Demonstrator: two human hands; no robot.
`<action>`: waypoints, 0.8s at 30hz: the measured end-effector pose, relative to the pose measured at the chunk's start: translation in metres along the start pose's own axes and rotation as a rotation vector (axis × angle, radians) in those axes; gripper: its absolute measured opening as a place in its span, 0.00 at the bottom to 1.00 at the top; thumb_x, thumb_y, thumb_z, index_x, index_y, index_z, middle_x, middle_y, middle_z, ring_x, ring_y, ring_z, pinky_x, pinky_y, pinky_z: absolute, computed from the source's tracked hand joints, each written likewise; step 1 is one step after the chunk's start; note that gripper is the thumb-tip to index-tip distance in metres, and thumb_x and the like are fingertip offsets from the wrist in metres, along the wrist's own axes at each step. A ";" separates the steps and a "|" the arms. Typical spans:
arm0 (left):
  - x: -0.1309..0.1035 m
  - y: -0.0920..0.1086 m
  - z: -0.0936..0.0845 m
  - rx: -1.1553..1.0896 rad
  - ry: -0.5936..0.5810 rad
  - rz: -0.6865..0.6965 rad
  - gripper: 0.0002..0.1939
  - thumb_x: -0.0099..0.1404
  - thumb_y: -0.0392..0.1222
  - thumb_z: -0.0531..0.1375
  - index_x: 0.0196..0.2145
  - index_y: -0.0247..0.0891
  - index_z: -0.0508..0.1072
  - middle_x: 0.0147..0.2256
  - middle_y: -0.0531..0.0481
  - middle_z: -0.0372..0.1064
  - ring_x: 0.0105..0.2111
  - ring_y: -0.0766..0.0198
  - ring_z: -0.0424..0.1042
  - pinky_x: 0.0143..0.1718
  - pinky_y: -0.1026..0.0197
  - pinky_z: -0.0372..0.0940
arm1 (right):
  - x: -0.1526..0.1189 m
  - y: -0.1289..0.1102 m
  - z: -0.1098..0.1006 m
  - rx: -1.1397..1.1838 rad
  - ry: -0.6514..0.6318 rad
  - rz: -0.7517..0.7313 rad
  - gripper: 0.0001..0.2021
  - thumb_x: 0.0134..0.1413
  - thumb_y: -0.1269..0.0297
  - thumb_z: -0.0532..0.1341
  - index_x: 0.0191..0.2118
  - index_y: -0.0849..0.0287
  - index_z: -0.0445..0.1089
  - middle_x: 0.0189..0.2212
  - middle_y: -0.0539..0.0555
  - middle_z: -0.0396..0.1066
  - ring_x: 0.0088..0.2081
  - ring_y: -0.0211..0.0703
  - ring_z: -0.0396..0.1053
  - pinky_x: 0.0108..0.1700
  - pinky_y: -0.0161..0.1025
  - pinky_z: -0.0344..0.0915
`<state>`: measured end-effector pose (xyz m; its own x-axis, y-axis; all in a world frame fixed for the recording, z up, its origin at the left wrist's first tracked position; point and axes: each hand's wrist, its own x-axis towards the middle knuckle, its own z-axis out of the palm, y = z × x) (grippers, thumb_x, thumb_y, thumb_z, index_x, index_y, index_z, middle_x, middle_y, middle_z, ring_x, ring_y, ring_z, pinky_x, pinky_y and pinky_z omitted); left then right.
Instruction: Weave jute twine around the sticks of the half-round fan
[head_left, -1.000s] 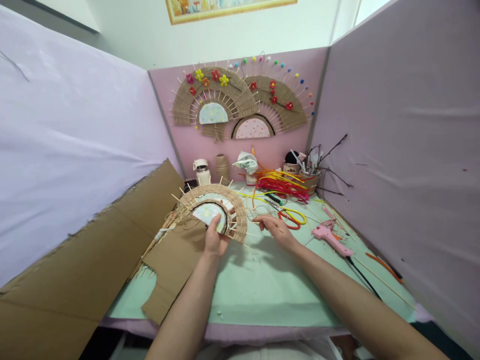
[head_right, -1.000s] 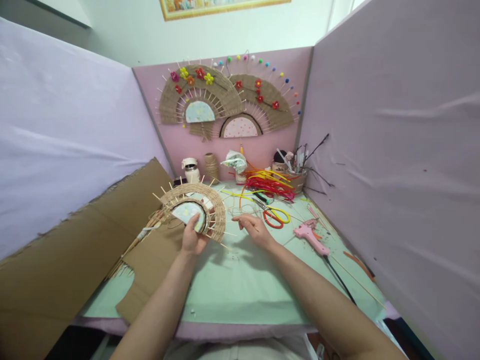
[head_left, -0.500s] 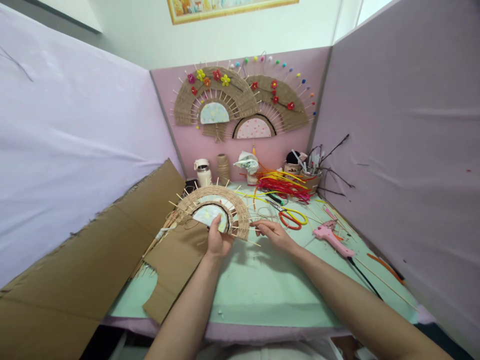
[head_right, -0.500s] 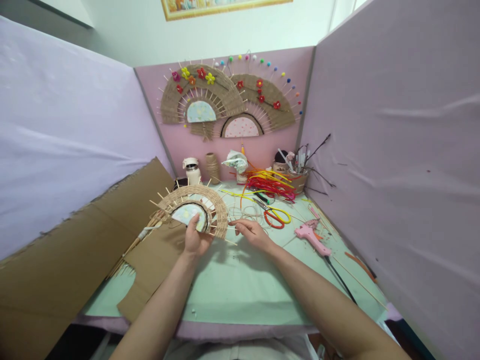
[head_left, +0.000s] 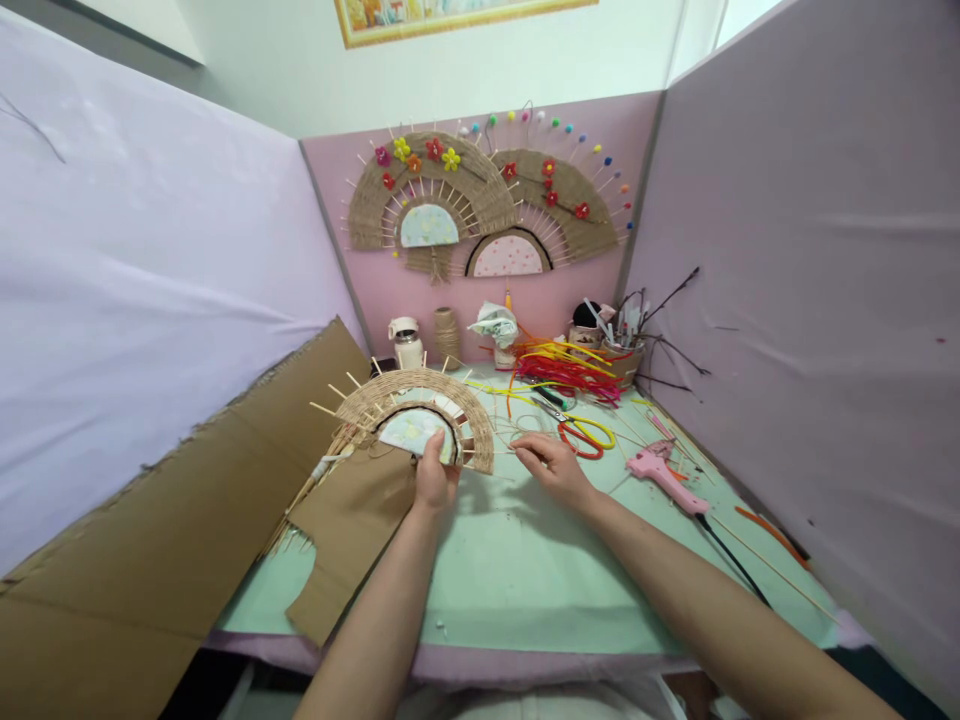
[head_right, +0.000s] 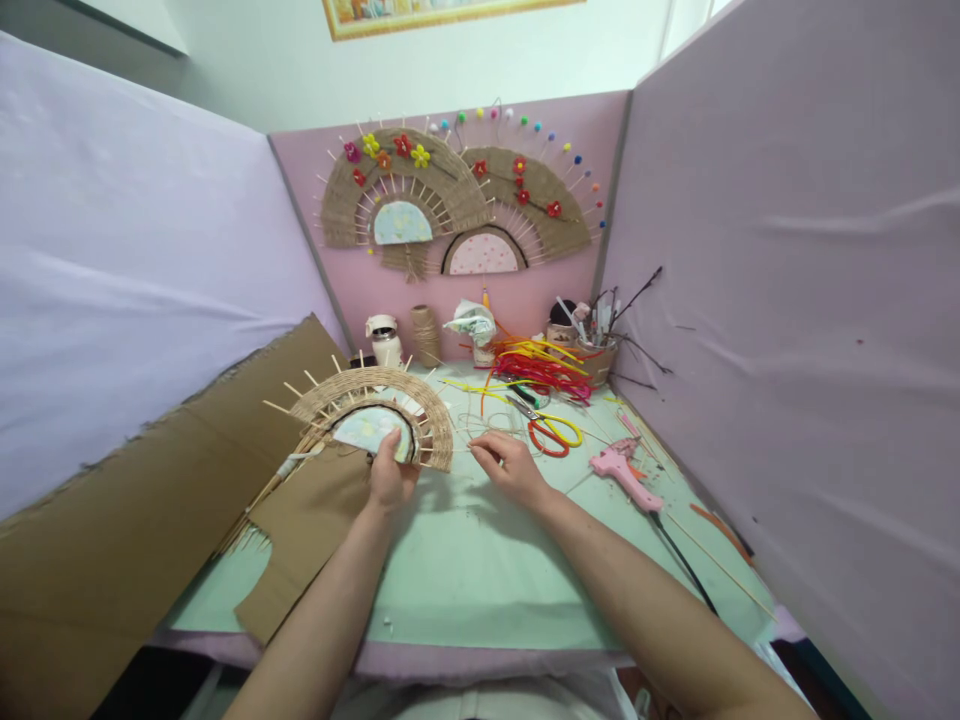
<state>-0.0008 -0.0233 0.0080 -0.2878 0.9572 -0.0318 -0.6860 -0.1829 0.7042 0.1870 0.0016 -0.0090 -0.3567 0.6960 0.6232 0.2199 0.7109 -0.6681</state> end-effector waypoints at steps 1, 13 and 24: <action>0.000 0.000 0.000 -0.002 0.038 0.027 0.15 0.56 0.40 0.60 0.42 0.35 0.74 0.38 0.46 0.75 0.37 0.61 0.75 0.37 0.62 0.69 | 0.000 -0.001 0.000 -0.014 0.009 0.003 0.13 0.60 0.57 0.54 0.34 0.59 0.72 0.28 0.54 0.70 0.30 0.40 0.65 0.33 0.37 0.62; -0.002 0.007 0.007 -0.182 0.120 0.075 0.16 0.63 0.41 0.54 0.48 0.39 0.71 0.38 0.49 0.76 0.37 0.63 0.75 0.37 0.63 0.69 | -0.002 -0.003 0.006 0.043 -0.164 0.055 0.16 0.59 0.54 0.54 0.40 0.59 0.73 0.29 0.55 0.70 0.29 0.40 0.65 0.33 0.37 0.61; -0.004 0.003 0.007 -0.179 0.072 0.067 0.16 0.62 0.42 0.56 0.47 0.37 0.72 0.37 0.48 0.76 0.37 0.63 0.75 0.37 0.63 0.68 | -0.006 0.003 0.021 0.272 -0.222 0.337 0.17 0.57 0.54 0.55 0.34 0.61 0.75 0.21 0.48 0.64 0.25 0.35 0.59 0.29 0.33 0.55</action>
<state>0.0025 -0.0261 0.0150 -0.3792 0.9243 -0.0443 -0.7697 -0.2885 0.5695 0.1706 -0.0027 -0.0235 -0.4981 0.8234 0.2719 0.1221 0.3770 -0.9181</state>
